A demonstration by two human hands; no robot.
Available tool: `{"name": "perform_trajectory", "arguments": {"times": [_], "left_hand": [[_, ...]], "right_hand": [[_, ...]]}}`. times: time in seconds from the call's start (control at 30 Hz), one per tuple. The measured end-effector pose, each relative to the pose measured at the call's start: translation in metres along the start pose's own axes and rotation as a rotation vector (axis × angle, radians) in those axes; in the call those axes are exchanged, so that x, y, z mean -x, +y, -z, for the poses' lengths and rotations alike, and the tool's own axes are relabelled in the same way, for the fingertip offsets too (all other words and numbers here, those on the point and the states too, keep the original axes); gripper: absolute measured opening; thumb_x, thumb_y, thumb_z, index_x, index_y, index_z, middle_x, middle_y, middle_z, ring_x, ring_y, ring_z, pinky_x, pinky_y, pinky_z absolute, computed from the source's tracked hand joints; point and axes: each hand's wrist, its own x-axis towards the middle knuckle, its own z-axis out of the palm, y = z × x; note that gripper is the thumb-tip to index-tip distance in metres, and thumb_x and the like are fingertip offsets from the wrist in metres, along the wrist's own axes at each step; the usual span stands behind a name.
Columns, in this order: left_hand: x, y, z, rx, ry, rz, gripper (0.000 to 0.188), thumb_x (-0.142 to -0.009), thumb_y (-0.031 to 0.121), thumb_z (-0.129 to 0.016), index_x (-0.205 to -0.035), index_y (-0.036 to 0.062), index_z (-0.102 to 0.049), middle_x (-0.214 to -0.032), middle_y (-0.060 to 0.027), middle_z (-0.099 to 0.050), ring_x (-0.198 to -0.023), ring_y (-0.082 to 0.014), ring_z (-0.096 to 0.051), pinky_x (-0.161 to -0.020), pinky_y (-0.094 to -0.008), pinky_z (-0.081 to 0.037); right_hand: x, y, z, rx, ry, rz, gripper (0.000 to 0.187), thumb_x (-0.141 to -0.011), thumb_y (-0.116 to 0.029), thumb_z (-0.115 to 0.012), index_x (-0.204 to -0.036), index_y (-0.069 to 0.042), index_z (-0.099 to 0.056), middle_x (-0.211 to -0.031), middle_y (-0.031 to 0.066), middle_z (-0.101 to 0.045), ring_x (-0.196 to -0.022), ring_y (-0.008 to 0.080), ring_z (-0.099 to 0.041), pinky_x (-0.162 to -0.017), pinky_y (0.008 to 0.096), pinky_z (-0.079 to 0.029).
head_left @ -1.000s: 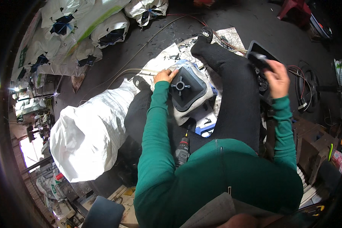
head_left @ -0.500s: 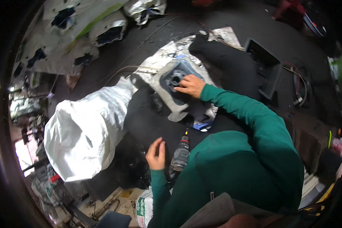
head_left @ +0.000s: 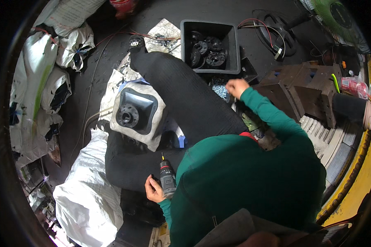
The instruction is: The person sits on the floor and uses a cordless drill to make holes in a black plastic component. They repeatedly insert screws into the holes and drill them in, then remove the screws and repeat the process on the same component.
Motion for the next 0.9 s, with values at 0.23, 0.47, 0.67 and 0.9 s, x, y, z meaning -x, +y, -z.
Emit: {"name": "perform_trajectory", "arguments": {"times": [0.23, 0.47, 0.67, 0.9], "left_hand": [[-0.005, -0.002, -0.001, -0.130, -0.033, -0.001, 0.019, -0.093, 0.016, -0.057, -0.099, 0.0021, -0.069, -0.093, -0.0104, -0.070, -0.079, -0.0236, -0.067, -0.071, -0.0327, -0.051], [-0.005, 0.000, -0.002, -0.137, -0.065, 0.037, 0.020, -0.094, 0.018, -0.057, -0.099, 0.0030, -0.069, -0.093, -0.0098, -0.070, -0.080, -0.0215, -0.066, -0.072, -0.0315, -0.051], [-0.005, 0.005, -0.003, -0.123, -0.038, 0.020, 0.018, -0.092, 0.018, -0.059, -0.098, 0.0048, -0.070, -0.091, -0.0092, -0.070, -0.080, -0.0222, -0.067, -0.073, -0.0327, -0.051], [-0.005, 0.015, -0.004, -0.178, -0.009, -0.015, 0.013, -0.089, 0.017, -0.061, -0.096, 0.0103, -0.070, -0.090, -0.0063, -0.071, -0.078, -0.0229, -0.067, -0.071, -0.0331, -0.047]], "right_hand": [[-0.025, 0.088, -0.132, 0.325, 0.051, -0.114, 0.028, -0.080, -0.012, -0.058, -0.108, -0.007, -0.061, -0.097, 0.0171, -0.064, -0.090, 0.0360, -0.064, -0.076, 0.0474, -0.053], [-0.065, 0.076, -0.159, 0.249, -0.122, -0.238, 0.023, -0.077, -0.023, -0.063, -0.095, -0.008, -0.065, -0.094, 0.0173, -0.067, -0.090, 0.0375, -0.064, -0.078, 0.0479, -0.051], [-0.081, 0.060, -0.161, 0.266, -0.183, -0.248, 0.031, -0.082, -0.032, -0.056, -0.099, -0.012, -0.071, -0.105, 0.0186, -0.067, -0.096, 0.0362, -0.065, -0.084, 0.0464, -0.052], [-0.089, 0.081, -0.177, 0.248, -0.303, -0.374, 0.034, -0.085, -0.036, -0.052, -0.104, -0.012, -0.067, -0.107, 0.0194, -0.066, -0.099, 0.0392, -0.063, -0.085, 0.0487, -0.050]]}}
